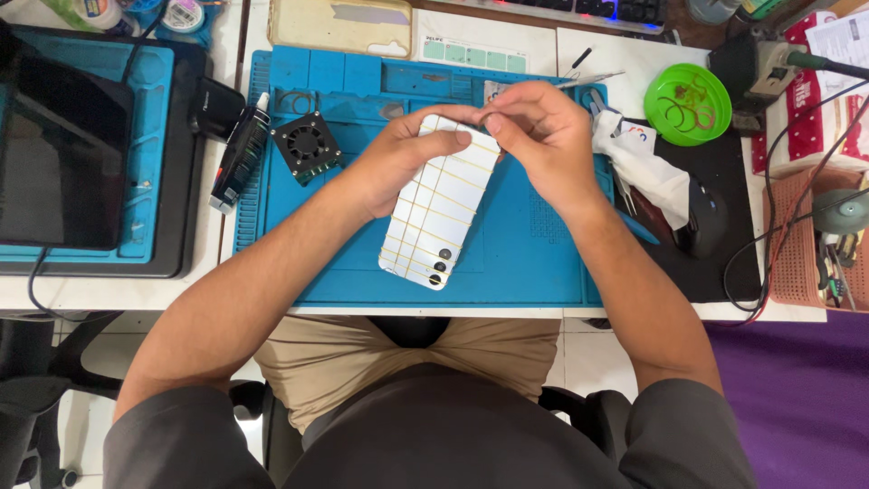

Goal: The person uses a heat gun on the back of a disassembled smartphone, then places a new back cover on it. They press the cover into place and wrap multiple rubber bands around the phone to hold it together while the adhesive sets.

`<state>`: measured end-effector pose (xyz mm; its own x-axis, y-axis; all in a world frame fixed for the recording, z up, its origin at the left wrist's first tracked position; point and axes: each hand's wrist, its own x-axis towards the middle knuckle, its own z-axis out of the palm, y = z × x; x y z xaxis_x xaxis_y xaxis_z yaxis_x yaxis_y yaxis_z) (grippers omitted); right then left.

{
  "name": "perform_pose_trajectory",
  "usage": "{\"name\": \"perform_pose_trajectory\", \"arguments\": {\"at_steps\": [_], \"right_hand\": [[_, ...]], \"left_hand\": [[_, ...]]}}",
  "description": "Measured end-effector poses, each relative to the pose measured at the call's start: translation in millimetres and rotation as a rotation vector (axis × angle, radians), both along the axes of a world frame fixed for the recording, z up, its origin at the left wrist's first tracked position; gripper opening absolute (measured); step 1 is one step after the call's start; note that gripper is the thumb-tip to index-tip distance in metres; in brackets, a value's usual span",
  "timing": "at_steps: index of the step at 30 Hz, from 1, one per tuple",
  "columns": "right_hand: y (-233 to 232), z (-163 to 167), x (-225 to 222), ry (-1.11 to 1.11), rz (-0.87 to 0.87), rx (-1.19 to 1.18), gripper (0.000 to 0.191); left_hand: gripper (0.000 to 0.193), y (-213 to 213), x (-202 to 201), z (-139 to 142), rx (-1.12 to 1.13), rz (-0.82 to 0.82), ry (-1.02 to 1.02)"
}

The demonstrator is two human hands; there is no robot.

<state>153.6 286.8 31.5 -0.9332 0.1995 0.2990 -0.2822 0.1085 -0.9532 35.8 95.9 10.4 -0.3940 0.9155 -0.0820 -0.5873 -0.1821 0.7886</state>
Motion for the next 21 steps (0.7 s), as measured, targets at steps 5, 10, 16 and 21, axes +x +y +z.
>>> {"name": "perform_pose_trajectory", "arguments": {"at_steps": [5,10,16,21], "right_hand": [[-2,0,1,-0.008,-0.009,0.031,0.014],[-6,6,3,0.016,-0.033,0.057,0.012],[-21,5,14,0.116,-0.038,0.148,0.019],[-42,-3,24,0.167,-0.011,0.401,0.024]], "left_hand": [[0.031,0,0,-1,-0.038,-0.013,0.010],[0.025,0,-2,-2,0.002,0.140,0.038],[0.024,-1,-29,-9,0.188,0.725,0.014],[0.031,-19,-63,-13,0.286,1.003,-0.030]]}}
